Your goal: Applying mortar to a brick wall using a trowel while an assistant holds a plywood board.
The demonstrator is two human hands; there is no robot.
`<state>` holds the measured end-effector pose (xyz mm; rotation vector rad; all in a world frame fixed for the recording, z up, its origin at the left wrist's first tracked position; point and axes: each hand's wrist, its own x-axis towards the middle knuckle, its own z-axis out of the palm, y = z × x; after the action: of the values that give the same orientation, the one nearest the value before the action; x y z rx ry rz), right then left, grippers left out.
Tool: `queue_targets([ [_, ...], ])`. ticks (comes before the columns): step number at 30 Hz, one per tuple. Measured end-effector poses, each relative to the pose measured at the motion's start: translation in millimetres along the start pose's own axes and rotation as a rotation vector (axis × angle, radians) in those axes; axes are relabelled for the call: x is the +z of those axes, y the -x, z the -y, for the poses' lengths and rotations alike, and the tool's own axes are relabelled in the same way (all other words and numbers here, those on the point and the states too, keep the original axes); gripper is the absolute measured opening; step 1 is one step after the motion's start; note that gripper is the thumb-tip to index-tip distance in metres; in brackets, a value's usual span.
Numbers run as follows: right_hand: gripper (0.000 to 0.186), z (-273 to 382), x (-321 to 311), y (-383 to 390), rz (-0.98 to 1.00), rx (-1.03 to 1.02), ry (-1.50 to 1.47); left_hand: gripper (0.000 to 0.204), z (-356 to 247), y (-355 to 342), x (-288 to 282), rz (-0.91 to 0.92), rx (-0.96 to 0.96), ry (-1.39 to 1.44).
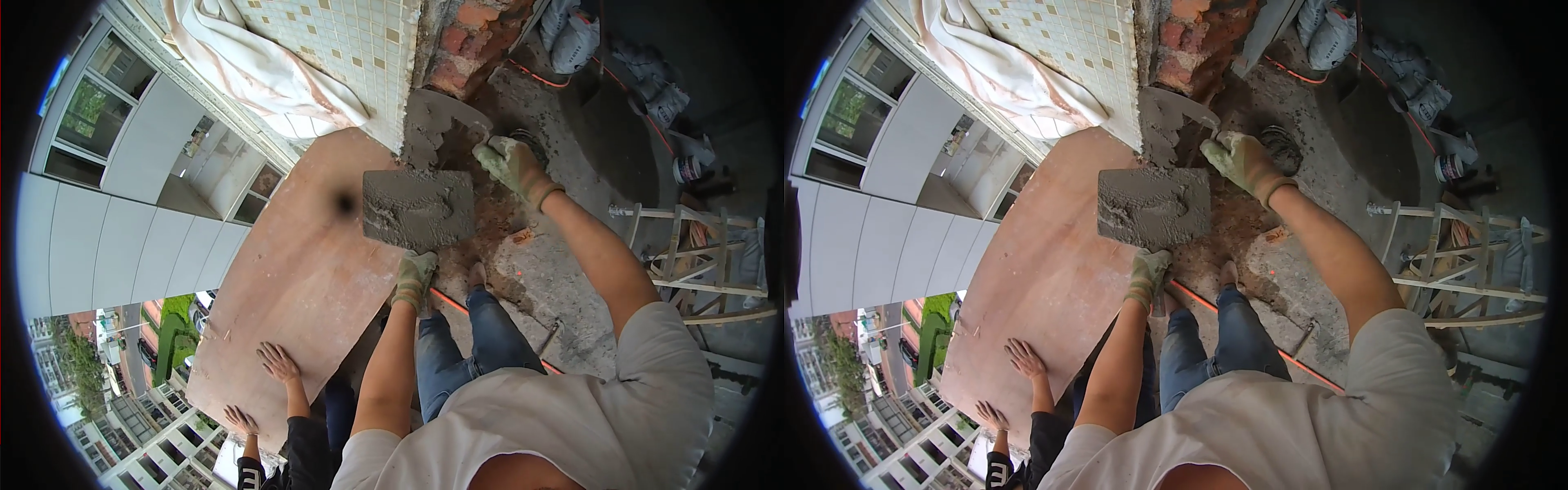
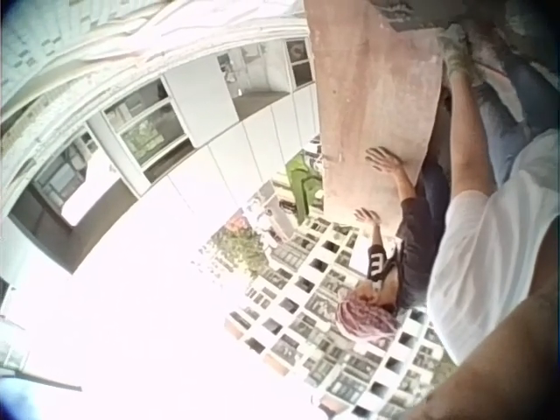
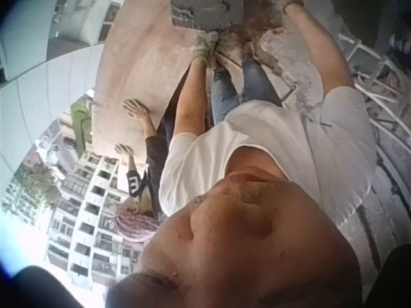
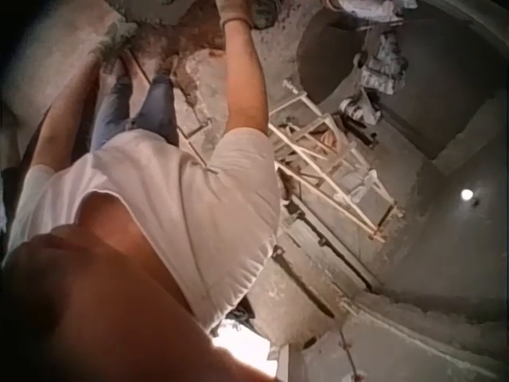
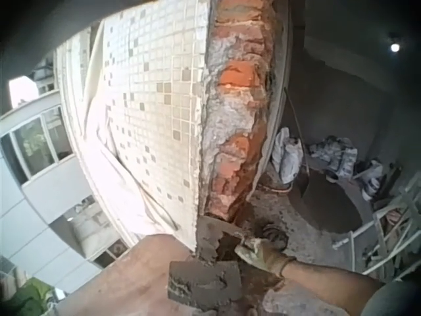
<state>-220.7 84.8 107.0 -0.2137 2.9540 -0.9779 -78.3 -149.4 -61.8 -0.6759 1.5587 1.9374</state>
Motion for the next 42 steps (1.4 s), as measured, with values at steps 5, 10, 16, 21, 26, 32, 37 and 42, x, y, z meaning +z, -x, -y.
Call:
queue_targets([
  [5, 0.023, 23, -43, 4, 0.240, 0.484, -0.626, 0.012, 1, 13, 5, -0.013, -0.078, 0.027],
  [10, 0.024, -9, 27, 55, -0.114, 0.181, -0.364, 0.011, -8, 22, 10, -0.062, -0.064, 0.059],
  [16, 0.032, 22, 32, 108, 0.226, -0.100, 0.147, 0.009, -6, -10, -26, -0.146, 0.050, -0.049],
  [21, 0.032, 2, 31, 103, 0.226, -0.277, 0.501, 0.008, -50, 17, 3, -0.057, 0.065, -0.027],
  [26, 0.029, 12, 39, 76, -0.018, -0.144, 0.263, 0.008, -3, 21, -3, -0.052, 0.086, -0.236],
  [32, 0.029, -19, -14, 109, 0.113, -0.313, 0.532, 0.015, -73, 42, -33, 0.034, -0.075, -0.052],
  [37, 0.030, -24, -22, 98, -0.034, -0.404, 0.426, 0.019, -43, 46, -34, 0.234, 0.082, -0.635],
  [42, 0.033, 21, 41, 130, 0.177, 0.045, -0.001, 0.037, -4, 23, 30, 0.023, 0.043, -0.435],
])
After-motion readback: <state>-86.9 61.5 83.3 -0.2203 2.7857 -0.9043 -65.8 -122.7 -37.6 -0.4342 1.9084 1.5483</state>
